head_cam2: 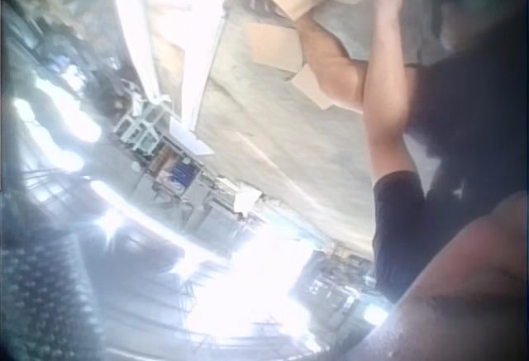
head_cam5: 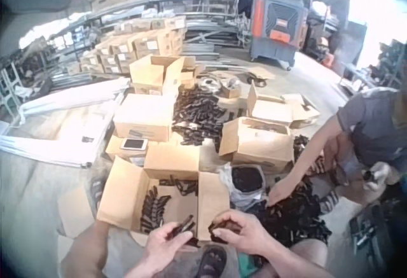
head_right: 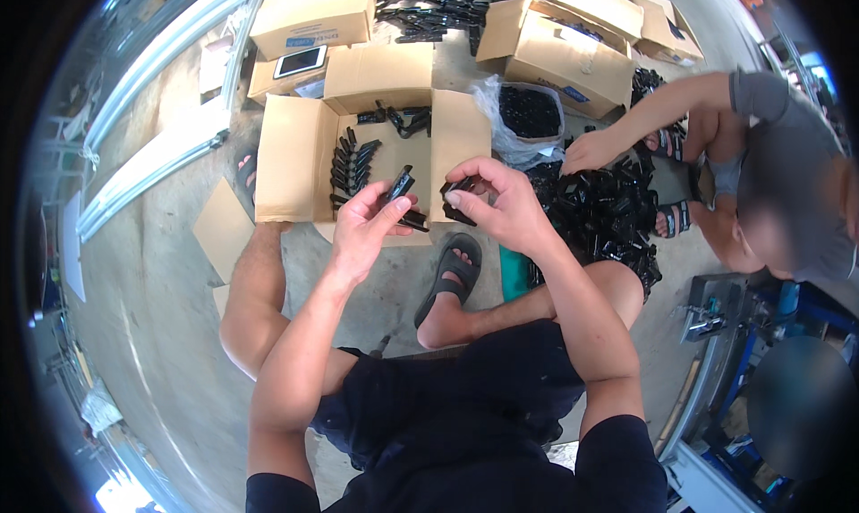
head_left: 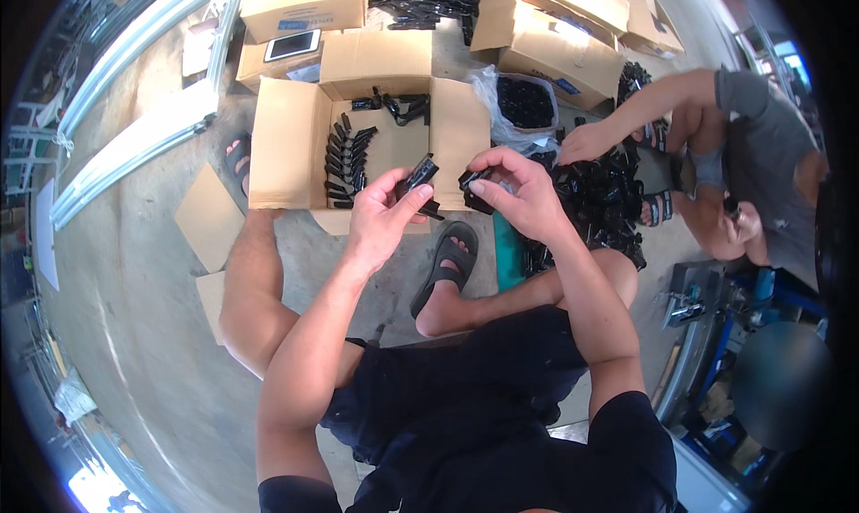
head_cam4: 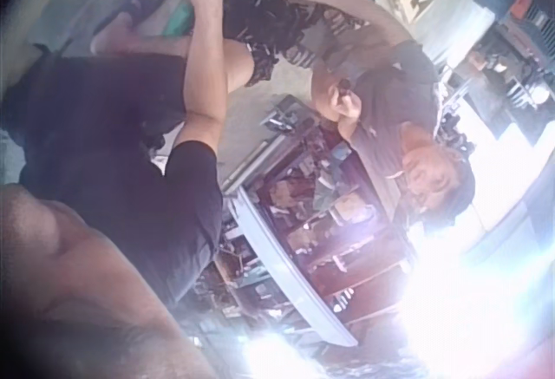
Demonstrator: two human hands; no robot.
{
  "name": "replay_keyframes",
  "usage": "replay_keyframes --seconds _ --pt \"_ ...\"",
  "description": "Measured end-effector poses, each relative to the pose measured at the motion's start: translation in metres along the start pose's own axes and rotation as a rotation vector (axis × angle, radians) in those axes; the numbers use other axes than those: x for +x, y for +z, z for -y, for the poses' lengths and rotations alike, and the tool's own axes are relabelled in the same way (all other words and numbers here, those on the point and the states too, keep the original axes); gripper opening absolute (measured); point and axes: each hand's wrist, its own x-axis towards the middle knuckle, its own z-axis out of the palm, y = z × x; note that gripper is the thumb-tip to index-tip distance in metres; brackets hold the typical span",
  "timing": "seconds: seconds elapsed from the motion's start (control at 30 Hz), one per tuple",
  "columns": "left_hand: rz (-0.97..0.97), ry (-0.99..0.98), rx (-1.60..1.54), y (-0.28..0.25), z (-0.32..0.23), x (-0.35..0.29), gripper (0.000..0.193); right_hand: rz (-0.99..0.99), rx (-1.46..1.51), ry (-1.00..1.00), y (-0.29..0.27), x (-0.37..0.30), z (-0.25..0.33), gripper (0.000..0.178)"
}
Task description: The person sits on the floor surrounded by cardboard boxes and repeatedly picks up small black plastic components. They manipulate the parts by hand, snapping pieces together and separating them, then place the items back into the boxes or onto the floor.
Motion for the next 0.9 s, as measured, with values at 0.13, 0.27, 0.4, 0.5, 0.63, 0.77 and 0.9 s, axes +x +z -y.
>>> replay_keyframes --seconds 0.13,0.27,0.4,0.5,0.63,0.77,0.9 --pt "0.132 -0.006 0.025 0.024 -0.009 -0.013 0.036 -0.105 0.357 -0.022 0.012 -0.021 -0.003 0.04" --pt "0.149 0.013 0.05 0.037 -0.006 -0.019 0.035 0.044 0.255 0.005 0.007 -0.023 -0.012 0.045" --pt "0.136 0.055 0.129 0.041 -0.009 -0.017 0.035 0.013 0.305 -0.05 0.007 -0.023 -0.015 0.046" --pt "0.126 0.075 0.182 0.042 -0.015 -0.013 0.036 -0.005 0.277 -0.083 0.005 -0.022 -0.017 0.046" --pt "0.142 0.047 0.228 0.052 -0.025 -0.01 0.035 -0.004 0.407 -0.035 0.004 -0.022 -0.022 0.046" --pt "0.197 -0.025 0.311 0.05 -0.028 -0.007 0.034 0.011 0.406 -0.02 0.002 -0.02 -0.026 0.046" --pt "0.172 -0.018 0.234 0.053 -0.029 -0.009 0.03 0.051 0.422 0.004 0.001 -0.019 -0.028 0.047"
